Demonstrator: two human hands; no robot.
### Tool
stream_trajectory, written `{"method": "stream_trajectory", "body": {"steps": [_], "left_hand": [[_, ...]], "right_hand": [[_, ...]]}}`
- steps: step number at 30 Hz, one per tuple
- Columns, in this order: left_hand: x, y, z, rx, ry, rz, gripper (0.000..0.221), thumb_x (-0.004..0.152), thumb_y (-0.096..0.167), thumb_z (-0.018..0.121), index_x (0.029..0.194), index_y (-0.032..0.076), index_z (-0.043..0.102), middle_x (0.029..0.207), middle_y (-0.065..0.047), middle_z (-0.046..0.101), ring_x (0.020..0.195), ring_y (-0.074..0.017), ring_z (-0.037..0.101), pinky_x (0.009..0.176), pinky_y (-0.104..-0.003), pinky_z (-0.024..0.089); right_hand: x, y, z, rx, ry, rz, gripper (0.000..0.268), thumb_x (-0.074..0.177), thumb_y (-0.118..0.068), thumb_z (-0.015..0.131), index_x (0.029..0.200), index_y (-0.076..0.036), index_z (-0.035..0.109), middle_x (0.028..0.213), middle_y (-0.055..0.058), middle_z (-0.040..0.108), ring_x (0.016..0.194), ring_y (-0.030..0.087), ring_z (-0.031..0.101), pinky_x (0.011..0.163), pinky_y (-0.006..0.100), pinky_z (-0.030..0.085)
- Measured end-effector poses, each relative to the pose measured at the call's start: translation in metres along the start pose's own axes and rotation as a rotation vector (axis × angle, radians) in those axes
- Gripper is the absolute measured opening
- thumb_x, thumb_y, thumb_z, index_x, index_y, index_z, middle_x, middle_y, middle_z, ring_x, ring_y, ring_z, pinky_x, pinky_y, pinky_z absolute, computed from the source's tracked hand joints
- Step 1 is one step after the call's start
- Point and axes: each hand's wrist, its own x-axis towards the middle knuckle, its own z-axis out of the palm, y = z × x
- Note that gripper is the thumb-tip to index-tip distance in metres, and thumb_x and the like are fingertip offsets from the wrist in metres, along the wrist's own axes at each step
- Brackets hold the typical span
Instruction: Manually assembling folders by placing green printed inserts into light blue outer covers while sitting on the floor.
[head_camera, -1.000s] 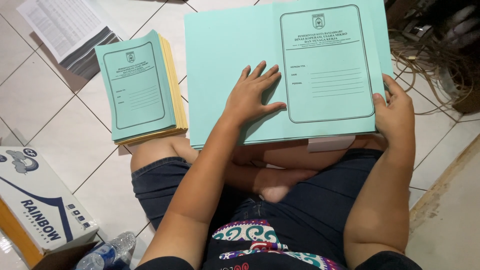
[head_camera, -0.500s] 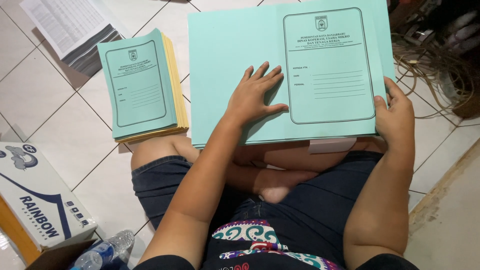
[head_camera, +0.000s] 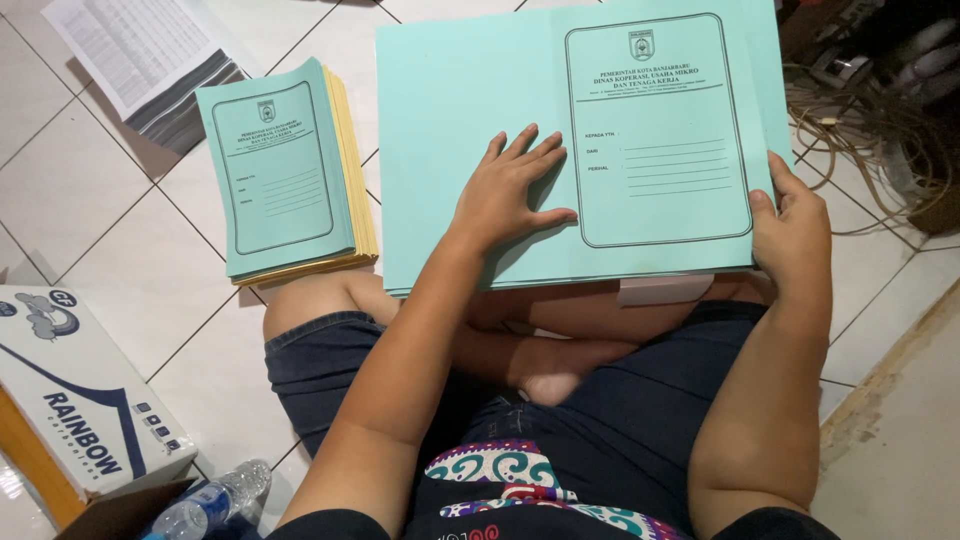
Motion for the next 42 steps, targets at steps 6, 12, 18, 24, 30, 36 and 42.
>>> {"method": "stream_trajectory", "body": {"steps": [6,12,18,24,30,36,42], "left_hand": [[-0.001,-0.001,0.001,0.007,-0.007,-0.006,0.084,0.071,0.061,0.084,0.139,0.017,0.063,0.15,0.009,0.056,0.149,-0.0166,0.035,0.127,-0.043,0.019],[0.001,-0.002,0.001,0.01,-0.021,-0.005,0.085,0.07,0.063,0.083,0.139,0.017,0.063,0.15,0.009,0.056,0.149,-0.0161,0.034,0.127,-0.042,0.018],[0.001,0.0,0.001,0.014,-0.021,-0.001,0.083,0.07,0.063,0.083,0.138,0.017,0.064,0.151,0.008,0.055,0.149,-0.0171,0.034,0.127,-0.043,0.019],[0.002,0.002,0.0,0.022,-0.048,-0.037,0.085,0.068,0.066,0.083,0.136,0.019,0.065,0.151,0.008,0.055,0.149,-0.0167,0.034,0.127,-0.043,0.018],[0.002,-0.001,0.002,0.016,-0.036,-0.019,0.083,0.07,0.062,0.083,0.137,0.017,0.065,0.151,0.007,0.055,0.149,-0.017,0.034,0.127,-0.043,0.018],[0.001,0.001,0.001,0.04,-0.037,-0.016,0.083,0.07,0.062,0.083,0.137,0.017,0.065,0.151,0.007,0.054,0.149,-0.0176,0.034,0.127,-0.043,0.019],[0.0,-0.007,0.008,0.069,-0.035,0.004,0.058,0.091,0.046,0.067,0.141,0.017,0.062,0.153,0.006,0.052,0.15,-0.0203,0.033,0.127,-0.045,0.019]], "right_hand": [[0.001,0.027,0.004,-0.162,0.07,-0.148,0.041,0.101,0.001,0.062,0.139,0.017,0.06,0.114,0.022,0.062,0.089,0.029,0.059,0.078,0.037,0.05],[-0.009,0.011,0.001,-0.174,0.091,-0.138,0.036,0.103,-0.001,0.061,0.133,0.019,0.062,0.126,0.023,0.059,0.112,0.035,0.06,0.094,0.041,0.049],[-0.017,-0.007,-0.006,-0.172,0.063,-0.198,0.03,0.104,-0.004,0.063,0.125,0.016,0.069,0.134,0.023,0.063,0.107,0.034,0.062,0.085,0.039,0.05],[-0.024,-0.033,-0.017,-0.233,-0.119,0.07,0.044,0.1,-0.015,0.059,0.141,0.0,0.061,0.155,0.021,0.049,0.137,0.039,0.047,0.106,0.05,0.04],[-0.026,-0.04,-0.022,-0.257,-0.325,0.066,0.059,0.095,-0.027,0.058,0.151,-0.009,0.051,0.168,0.027,0.021,0.148,0.043,0.032,0.109,0.055,0.037],[-0.025,-0.037,-0.028,-0.134,-0.22,-0.083,0.053,0.099,-0.014,0.058,0.149,0.003,0.051,0.161,0.024,0.04,0.148,0.037,0.035,0.114,0.049,0.032],[-0.006,0.0,0.0,1.206,-0.234,0.301,0.076,0.097,-0.057,0.033,0.156,-0.012,0.051,0.154,0.012,0.061,0.139,0.026,0.062,0.114,0.041,0.05]]}}
